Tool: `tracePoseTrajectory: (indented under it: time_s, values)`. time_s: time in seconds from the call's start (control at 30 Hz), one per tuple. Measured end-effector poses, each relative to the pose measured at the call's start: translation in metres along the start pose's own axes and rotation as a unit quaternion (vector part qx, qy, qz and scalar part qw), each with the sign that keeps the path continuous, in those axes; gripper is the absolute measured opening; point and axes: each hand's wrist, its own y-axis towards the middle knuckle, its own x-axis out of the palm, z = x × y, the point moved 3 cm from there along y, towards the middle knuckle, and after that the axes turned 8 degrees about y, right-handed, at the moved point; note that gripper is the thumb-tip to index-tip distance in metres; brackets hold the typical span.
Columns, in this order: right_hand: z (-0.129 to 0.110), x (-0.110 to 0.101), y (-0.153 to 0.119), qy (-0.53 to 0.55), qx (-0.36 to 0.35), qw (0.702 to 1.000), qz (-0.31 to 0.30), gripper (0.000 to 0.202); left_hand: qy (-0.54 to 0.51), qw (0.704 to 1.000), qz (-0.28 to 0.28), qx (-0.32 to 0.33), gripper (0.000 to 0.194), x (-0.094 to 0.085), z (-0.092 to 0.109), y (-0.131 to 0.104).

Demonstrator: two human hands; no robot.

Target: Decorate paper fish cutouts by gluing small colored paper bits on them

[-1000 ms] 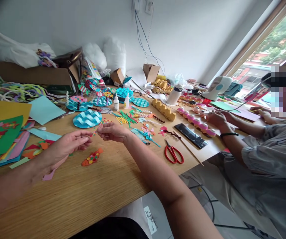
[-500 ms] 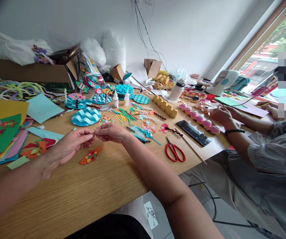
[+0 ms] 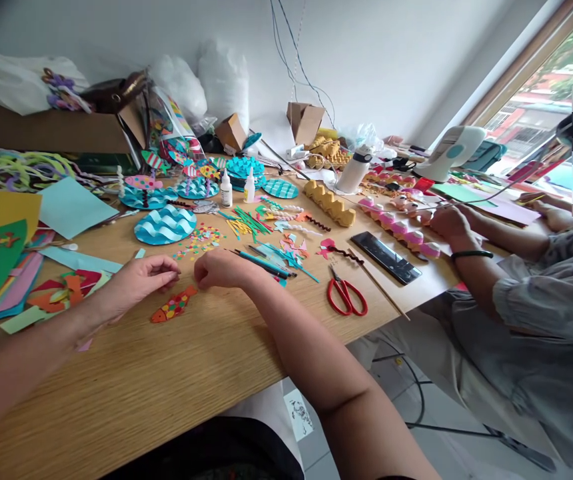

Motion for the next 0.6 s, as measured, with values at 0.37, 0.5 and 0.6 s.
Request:
tracePoseTrajectory:
  time_s: [0.37,0.5,0.6]
  values:
    - [-0.007,0.004,-0.001,-0.085,-0.044,0.995,-0.007,0.018,0.059,0.998,-0.003,0.001,0.021,0.003,0.001,-0.004]
    - [-0.007,0.005,-0.002,-0.079,-0.058,0.995,-0.022,0.020,0.051,0.999,-0.008,0.008,0.021,0.004,-0.007,0.001]
    - [-0.007,0.005,-0.002,-0.072,-0.056,0.995,-0.030,0.021,0.041,0.999,-0.010,0.012,0.020,0.005,-0.011,0.003]
